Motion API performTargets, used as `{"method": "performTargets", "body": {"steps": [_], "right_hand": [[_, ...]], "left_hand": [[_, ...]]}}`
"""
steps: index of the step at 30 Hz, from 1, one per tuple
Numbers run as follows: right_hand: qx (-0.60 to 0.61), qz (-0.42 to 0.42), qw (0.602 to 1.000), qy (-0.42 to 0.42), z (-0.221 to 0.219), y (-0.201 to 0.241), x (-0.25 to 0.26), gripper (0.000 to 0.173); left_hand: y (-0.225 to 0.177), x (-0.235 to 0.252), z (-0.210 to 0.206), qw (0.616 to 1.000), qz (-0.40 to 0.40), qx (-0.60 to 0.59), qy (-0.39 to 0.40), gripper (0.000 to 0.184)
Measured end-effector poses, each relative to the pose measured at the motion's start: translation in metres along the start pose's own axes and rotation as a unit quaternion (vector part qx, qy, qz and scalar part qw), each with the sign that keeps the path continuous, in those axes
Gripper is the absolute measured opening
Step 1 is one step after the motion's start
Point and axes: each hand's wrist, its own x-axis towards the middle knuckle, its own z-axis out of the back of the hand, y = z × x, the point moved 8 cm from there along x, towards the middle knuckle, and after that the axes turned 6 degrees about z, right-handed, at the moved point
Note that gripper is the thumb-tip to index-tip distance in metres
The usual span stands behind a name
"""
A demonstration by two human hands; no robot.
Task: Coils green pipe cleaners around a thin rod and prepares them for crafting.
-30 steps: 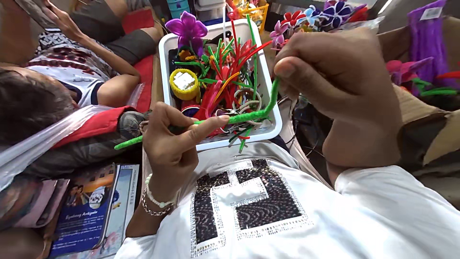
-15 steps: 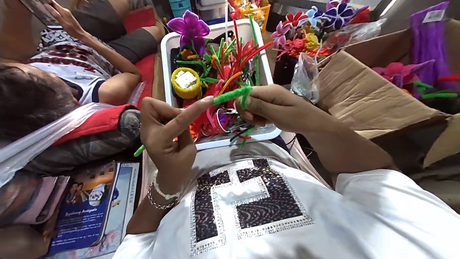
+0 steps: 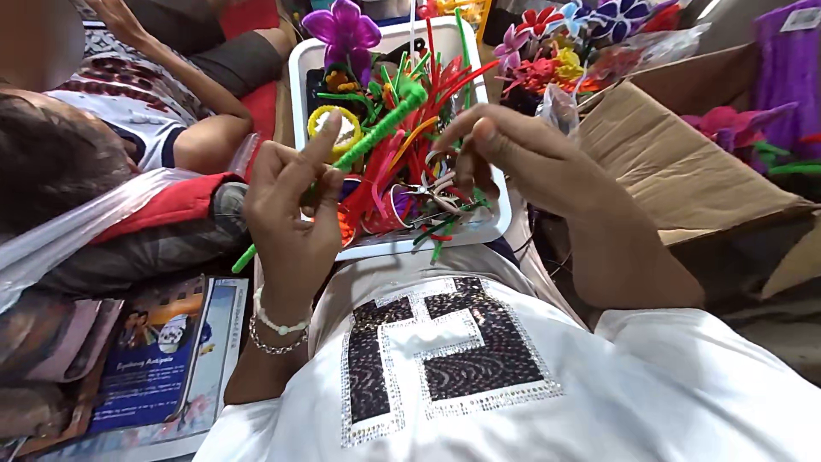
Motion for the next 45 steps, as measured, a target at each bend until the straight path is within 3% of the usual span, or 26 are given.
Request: {"method": "performTargets", "body": {"steps": [3,7,16,21,26,33,39,45], "right_hand": [[-0.058,-0.042,0.997,-0.008,0.007,-0.017,-0.003,0.044],[-0.091,0.003,0.996,0.023,-0.006,-0.015,-0.003,0.028],[0.125,0.144,0.980,-0.049,-0.043,0.021,0.024,0.020],[0.111,0.123,0.982,-0.095,-0.037,0.014,0.028,0.015],[0.120,0.126,0.982,-0.075,-0.033,0.009,0.027,0.018],[0.137,0.158,0.974,-0.089,-0.035,0.006,0.026,0.009],[0.143,0.162,0.973,-0.080,-0.035,0.009,0.023,0.018],[0.114,0.169,0.976,-0.081,-0.035,0.009,0.022,0.016]], "left_hand": [[0.007,0.003,0.004,0.999,0.029,-0.024,0.000,0.041],[0.009,0.000,0.003,0.990,0.075,-0.117,0.035,0.033],[0.002,-0.016,-0.037,0.917,0.171,-0.312,0.178,0.024],[0.004,-0.015,-0.041,0.916,0.167,-0.311,0.190,0.018],[0.003,-0.015,-0.041,0.923,0.159,-0.293,0.191,0.016],[0.002,-0.017,-0.045,0.900,0.168,-0.343,0.208,0.012],[0.003,-0.019,-0.045,0.886,0.174,-0.371,0.219,0.011],[0.002,-0.020,-0.048,0.877,0.174,-0.383,0.232,0.012]]}}
